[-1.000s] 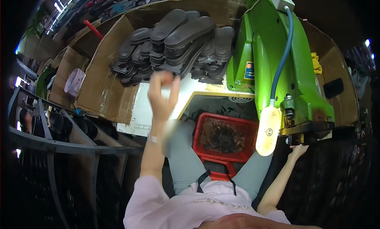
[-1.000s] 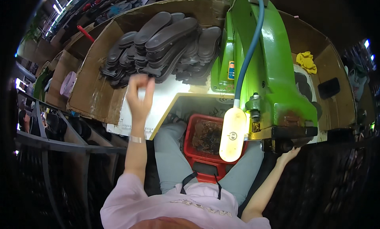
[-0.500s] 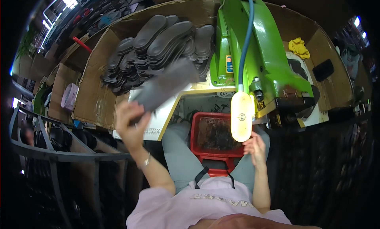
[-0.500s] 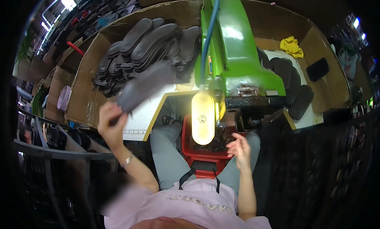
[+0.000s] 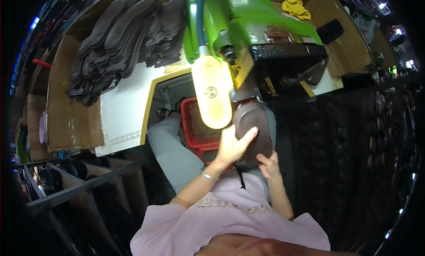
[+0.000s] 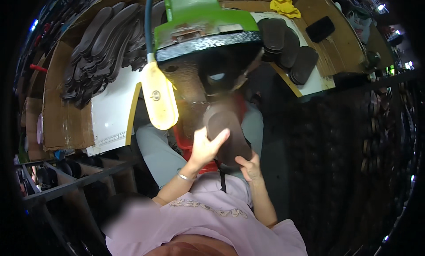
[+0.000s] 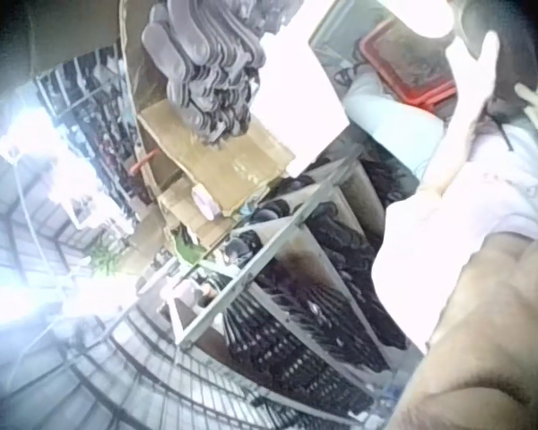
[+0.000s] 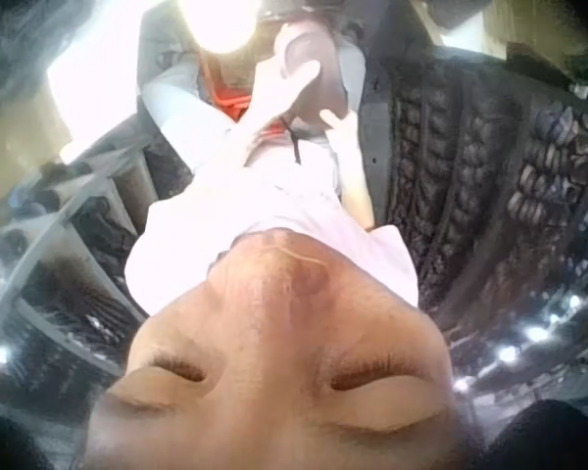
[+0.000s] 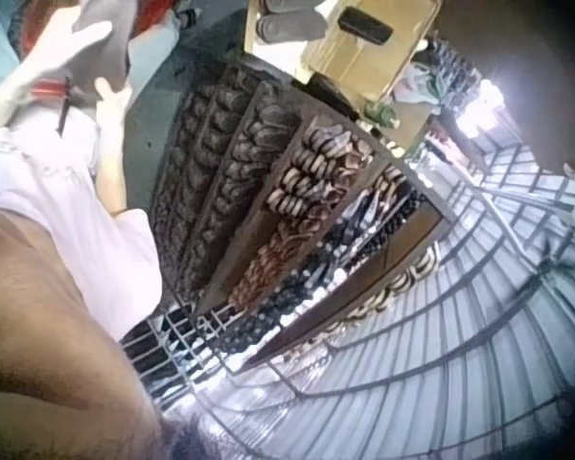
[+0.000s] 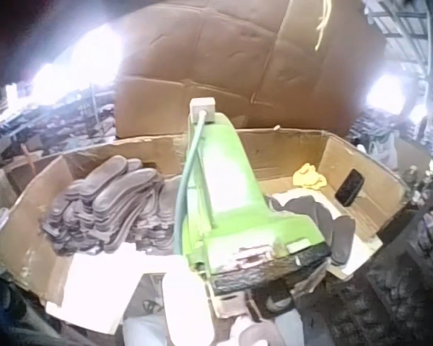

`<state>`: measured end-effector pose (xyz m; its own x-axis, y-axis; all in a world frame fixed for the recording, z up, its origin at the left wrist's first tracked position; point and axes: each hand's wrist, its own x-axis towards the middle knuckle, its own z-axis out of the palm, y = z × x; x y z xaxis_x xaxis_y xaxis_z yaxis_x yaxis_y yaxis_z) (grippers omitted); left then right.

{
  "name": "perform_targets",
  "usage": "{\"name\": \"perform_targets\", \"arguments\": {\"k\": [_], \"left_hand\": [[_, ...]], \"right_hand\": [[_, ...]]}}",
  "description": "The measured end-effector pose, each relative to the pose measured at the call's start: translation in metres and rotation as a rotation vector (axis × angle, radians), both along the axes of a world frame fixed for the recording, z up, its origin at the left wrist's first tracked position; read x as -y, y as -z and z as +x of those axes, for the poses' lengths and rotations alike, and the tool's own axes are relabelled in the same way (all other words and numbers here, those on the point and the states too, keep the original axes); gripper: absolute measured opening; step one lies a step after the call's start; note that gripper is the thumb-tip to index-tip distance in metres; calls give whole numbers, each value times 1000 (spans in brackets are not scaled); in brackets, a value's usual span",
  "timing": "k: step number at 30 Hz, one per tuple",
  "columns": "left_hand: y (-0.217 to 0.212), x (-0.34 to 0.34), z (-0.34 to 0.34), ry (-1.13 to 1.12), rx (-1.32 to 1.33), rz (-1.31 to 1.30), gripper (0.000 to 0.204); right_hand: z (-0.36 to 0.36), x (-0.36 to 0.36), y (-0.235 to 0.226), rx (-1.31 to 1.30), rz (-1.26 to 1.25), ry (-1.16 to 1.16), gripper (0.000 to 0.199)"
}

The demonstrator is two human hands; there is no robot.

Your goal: The person sits at a green grinding machine and repeatedly presses the edges of shoe insoles against the grinding wheel. They handle the insoles one by one, rotating them to grind different edges, and place the finished insoles on a nearby surface.

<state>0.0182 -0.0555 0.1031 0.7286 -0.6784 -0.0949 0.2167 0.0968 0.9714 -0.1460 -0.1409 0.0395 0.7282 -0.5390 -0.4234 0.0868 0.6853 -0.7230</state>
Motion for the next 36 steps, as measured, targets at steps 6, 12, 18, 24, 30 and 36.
{"name": "perform_targets", "arguments": {"k": [6,12,18,24,30,36], "left_hand": [[0,12,35,-49,449,54,18],[1,-6,21,-82,-7,-54,21],[-7,2,23,-74,-48,-147,19],[-2,-1,38,-105,147,-40,22],[-16,-41,65,-194,84,-171,26],[-5,-100,80,-193,-97,-109,28]], "right_hand": [[15,-12,2,-30,-65,-180,43],[-6,19,-9,-97,-161,-84,62],[7,108,-34,100,-337,222,40],[86,152,-74,187,-398,161,40],[117,133,-47,229,-220,41,34],[125,78,-50,299,-346,-41,35]]}}
